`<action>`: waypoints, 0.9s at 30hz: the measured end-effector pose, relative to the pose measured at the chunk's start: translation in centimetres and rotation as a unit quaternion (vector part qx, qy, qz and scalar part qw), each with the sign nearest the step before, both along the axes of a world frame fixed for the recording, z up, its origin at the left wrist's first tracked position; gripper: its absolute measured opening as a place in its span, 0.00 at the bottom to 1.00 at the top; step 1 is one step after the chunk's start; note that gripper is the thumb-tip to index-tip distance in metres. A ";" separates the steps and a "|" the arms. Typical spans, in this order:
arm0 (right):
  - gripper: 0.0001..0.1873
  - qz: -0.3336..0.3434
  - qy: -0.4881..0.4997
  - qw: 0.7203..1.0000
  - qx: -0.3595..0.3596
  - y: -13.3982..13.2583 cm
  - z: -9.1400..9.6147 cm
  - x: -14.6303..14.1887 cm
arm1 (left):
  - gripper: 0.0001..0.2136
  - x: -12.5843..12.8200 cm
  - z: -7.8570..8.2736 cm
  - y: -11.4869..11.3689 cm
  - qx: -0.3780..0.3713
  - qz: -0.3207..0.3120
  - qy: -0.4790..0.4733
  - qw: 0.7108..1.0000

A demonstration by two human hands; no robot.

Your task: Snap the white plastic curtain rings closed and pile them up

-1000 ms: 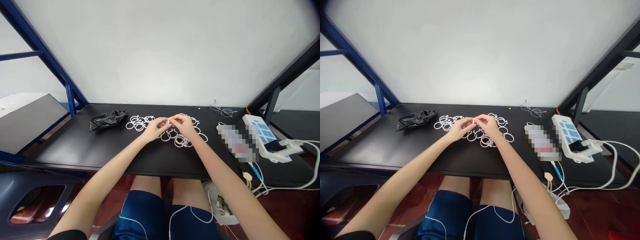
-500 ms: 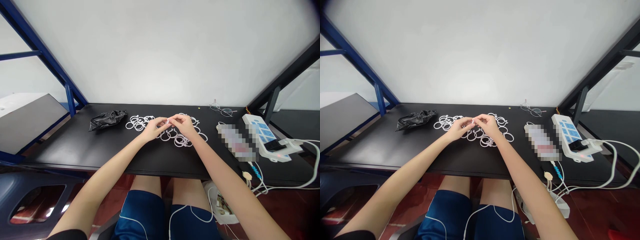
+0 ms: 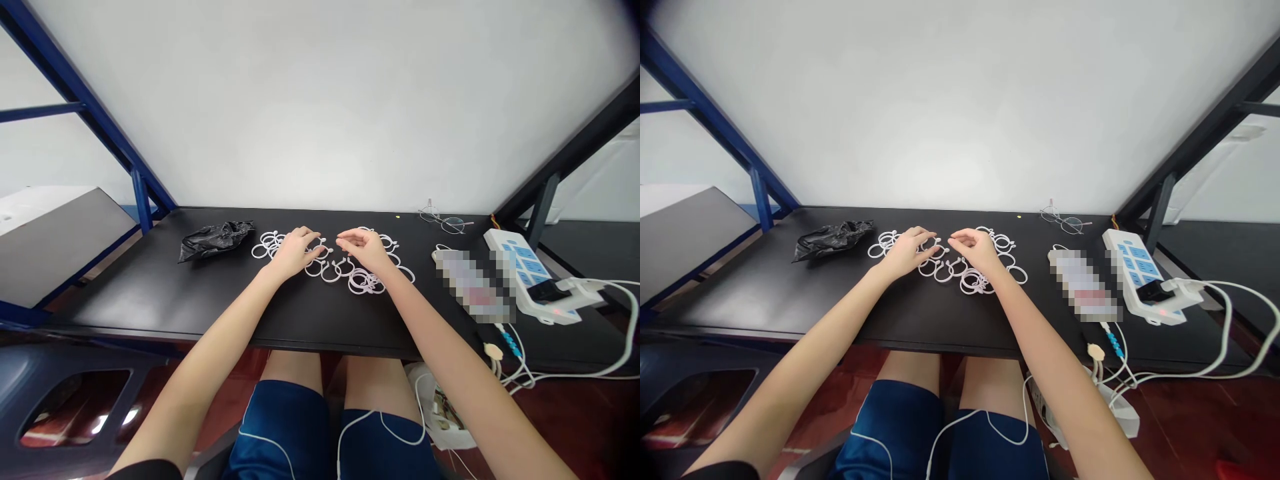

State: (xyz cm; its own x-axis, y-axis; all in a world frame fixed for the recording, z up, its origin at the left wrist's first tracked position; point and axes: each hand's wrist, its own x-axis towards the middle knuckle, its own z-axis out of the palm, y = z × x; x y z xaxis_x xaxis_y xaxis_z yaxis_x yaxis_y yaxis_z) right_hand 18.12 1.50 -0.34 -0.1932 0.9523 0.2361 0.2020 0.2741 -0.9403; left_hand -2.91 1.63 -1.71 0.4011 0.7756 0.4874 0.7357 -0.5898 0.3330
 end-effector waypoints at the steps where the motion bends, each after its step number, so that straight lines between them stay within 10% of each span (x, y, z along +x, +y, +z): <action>1: 0.18 0.013 -0.021 1.000 0.007 0.0 -0.1 0.0 | 0.16 -0.3 -0.3 0.3 0.003 0.011 0.014 1.000; 18: 0.04 0.093 -0.163 0.979 0.076 -0.2 -1.4 0.0 | 0.10 0.3 -0.1 -0.3 0.006 0.036 -0.045 0.998; 27: 0.06 -0.053 -0.077 0.988 0.124 0.0 -0.5 0.0 | 0.10 1.7 1.0 -1.4 -0.013 -0.076 -0.152 0.985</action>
